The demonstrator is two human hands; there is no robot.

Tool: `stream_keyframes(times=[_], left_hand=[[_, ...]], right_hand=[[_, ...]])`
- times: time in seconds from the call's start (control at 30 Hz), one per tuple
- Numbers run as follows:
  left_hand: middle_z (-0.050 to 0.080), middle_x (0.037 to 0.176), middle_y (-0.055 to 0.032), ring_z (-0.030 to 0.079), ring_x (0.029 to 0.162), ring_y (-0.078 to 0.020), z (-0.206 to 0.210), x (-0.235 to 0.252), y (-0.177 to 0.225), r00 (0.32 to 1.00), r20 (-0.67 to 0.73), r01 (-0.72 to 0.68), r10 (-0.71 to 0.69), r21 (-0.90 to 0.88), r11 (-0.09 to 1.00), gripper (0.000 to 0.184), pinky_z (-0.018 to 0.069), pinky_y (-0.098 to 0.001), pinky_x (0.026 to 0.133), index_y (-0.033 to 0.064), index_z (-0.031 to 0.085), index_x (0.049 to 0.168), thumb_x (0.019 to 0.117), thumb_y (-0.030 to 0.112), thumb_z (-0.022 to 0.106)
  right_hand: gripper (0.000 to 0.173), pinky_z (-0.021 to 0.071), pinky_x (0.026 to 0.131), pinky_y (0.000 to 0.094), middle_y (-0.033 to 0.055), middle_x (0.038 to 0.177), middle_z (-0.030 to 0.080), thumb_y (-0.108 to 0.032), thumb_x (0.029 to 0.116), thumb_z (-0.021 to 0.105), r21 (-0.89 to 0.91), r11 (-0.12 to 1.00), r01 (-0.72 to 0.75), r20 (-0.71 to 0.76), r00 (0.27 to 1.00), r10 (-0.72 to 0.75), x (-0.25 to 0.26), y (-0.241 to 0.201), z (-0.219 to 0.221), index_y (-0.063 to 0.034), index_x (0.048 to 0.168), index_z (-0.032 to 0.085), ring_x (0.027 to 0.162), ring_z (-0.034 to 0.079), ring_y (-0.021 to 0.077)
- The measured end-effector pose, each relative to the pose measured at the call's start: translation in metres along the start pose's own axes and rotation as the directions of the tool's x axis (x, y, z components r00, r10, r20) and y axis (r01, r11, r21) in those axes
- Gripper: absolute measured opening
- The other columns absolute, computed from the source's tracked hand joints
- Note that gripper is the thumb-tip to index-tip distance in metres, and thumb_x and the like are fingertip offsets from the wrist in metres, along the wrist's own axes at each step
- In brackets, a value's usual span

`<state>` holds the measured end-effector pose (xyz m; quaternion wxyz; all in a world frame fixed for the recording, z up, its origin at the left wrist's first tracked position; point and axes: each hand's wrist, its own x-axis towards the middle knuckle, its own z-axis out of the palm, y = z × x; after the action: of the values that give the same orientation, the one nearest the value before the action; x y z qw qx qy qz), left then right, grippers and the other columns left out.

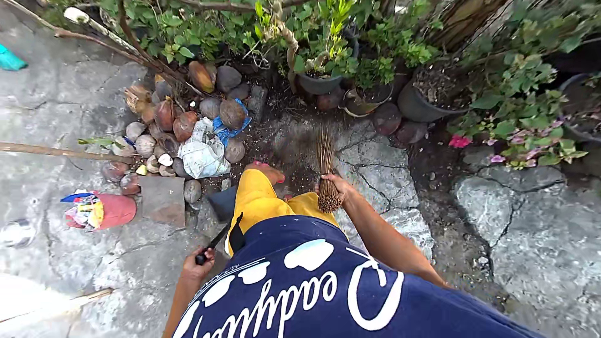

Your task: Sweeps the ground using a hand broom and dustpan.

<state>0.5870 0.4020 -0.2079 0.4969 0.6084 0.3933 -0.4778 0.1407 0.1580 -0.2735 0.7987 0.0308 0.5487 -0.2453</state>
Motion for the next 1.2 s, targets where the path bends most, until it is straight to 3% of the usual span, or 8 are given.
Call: stream_keyframes(times=[0.23,0.43,0.5,0.63,0.73,0.83,1.03,1.2], left_hand=[[0.057,0.067,-0.0039,0.056,0.047,-0.0093,-0.024,-0.061,0.013,0.988,-0.151,-0.012,0.028,0.11,0.994,0.025,0.0494,-0.0192,0.042,0.0104,0.052,0.093,0.1072,0.026,0.04],[0.059,0.073,-0.005,0.061,0.053,-0.0114,-0.055,-0.075,0.027,0.971,-0.238,-0.04,0.034,-0.019,0.999,0.025,0.054,-0.0213,0.046,0.0098,0.053,0.097,0.1056,0.031,0.042],[0.06,0.074,-0.005,0.062,0.054,-0.0115,-0.064,-0.083,0.033,0.97,-0.242,-0.048,0.031,-0.067,0.997,0.028,0.055,-0.0215,0.047,0.0097,0.054,0.097,0.1057,0.033,0.042],[0.06,0.073,-0.0046,0.062,0.053,-0.0116,-0.077,-0.09,0.039,0.965,-0.253,-0.084,0.061,-0.083,0.993,0.03,0.055,-0.0218,0.047,0.0098,0.054,0.097,0.1067,0.035,0.041],[0.059,0.071,-0.0034,0.06,0.052,-0.0105,-0.079,-0.092,0.043,0.963,-0.257,-0.108,0.081,-0.095,0.99,0.029,0.0542,-0.0214,0.047,0.0112,0.053,0.096,0.1069,0.035,0.04],[0.059,0.071,-0.0032,0.06,0.052,-0.0107,-0.081,-0.094,0.054,0.97,-0.232,-0.096,0.066,-0.118,0.988,0.03,0.0545,-0.0213,0.047,0.0108,0.053,0.095,0.1067,0.035,0.039],[0.06,0.071,-0.0044,0.062,0.053,-0.0127,-0.082,-0.098,0.066,0.976,-0.204,-0.104,0.072,-0.149,0.983,0.033,0.0554,-0.0228,0.049,0.0101,0.055,0.093,0.1062,0.036,0.039],[0.059,0.069,-0.0036,0.061,0.052,-0.0117,-0.073,-0.105,0.072,0.983,-0.158,-0.11,0.089,-0.127,0.986,0.037,0.0546,-0.0217,0.048,0.0102,0.055,0.09,0.107,0.037,0.037]], right_hand=[[0.02,0.0578,0.059,0.0388,0.0109,0.077,0.061,-0.024,0.1003,0.048,0.119,0.973,-0.198,0.1,0.977,0.186,0.023,0.047,0.095,-0.0074,0.112,0.05,0.062,0.063,0.0218],[0.025,0.0583,0.057,0.037,0.0095,0.078,0.063,-0.031,0.0997,0.054,0.234,0.93,-0.283,0.095,0.959,0.268,0.121,0.085,0.12,-0.0083,0.111,0.054,0.061,0.064,0.0205],[0.021,0.0569,0.056,0.0375,0.0092,0.073,0.06,-0.028,0.1004,0.052,0.348,0.91,-0.224,-0.019,0.969,0.246,0.108,0.096,0.146,-0.0081,0.108,0.052,0.058,0.062,0.0202],[0.015,0.0575,0.057,0.0349,0.0104,0.073,0.058,-0.02,0.1016,0.05,0.342,0.87,-0.355,0.087,0.934,0.347,0.052,0.096,0.195,-0.0052,0.101,0.052,0.059,0.061,0.0201],[0.017,0.057,0.056,0.0324,0.0075,0.074,0.06,-0.024,0.1035,0.044,0.223,0.908,-0.353,0.195,0.929,0.314,0.073,0.073,0.184,-0.0081,0.106,0.051,0.059,0.062,0.0171],[0.024,0.0585,0.057,0.0344,0.0067,0.074,0.062,-0.032,0.1023,0.047,0.361,0.891,-0.276,0.122,0.961,0.248,0.13,0.065,0.15,-0.0092,0.104,0.053,0.06,0.064,0.018],[0.017,0.058,0.056,0.0354,0.0083,0.075,0.059,-0.025,0.1005,0.05,0.394,0.887,-0.241,0.126,0.97,0.207,0.064,0.048,0.203,-0.0105,0.108,0.05,0.06,0.063,0.0194],[0.028,0.06,0.058,0.0327,0.0082,0.079,0.065,-0.035,0.1024,0.049,0.415,0.873,-0.255,0.201,0.962,0.185,0.13,0.035,0.175,-0.0082,0.106,0.054,0.064,0.067,0.0181]])
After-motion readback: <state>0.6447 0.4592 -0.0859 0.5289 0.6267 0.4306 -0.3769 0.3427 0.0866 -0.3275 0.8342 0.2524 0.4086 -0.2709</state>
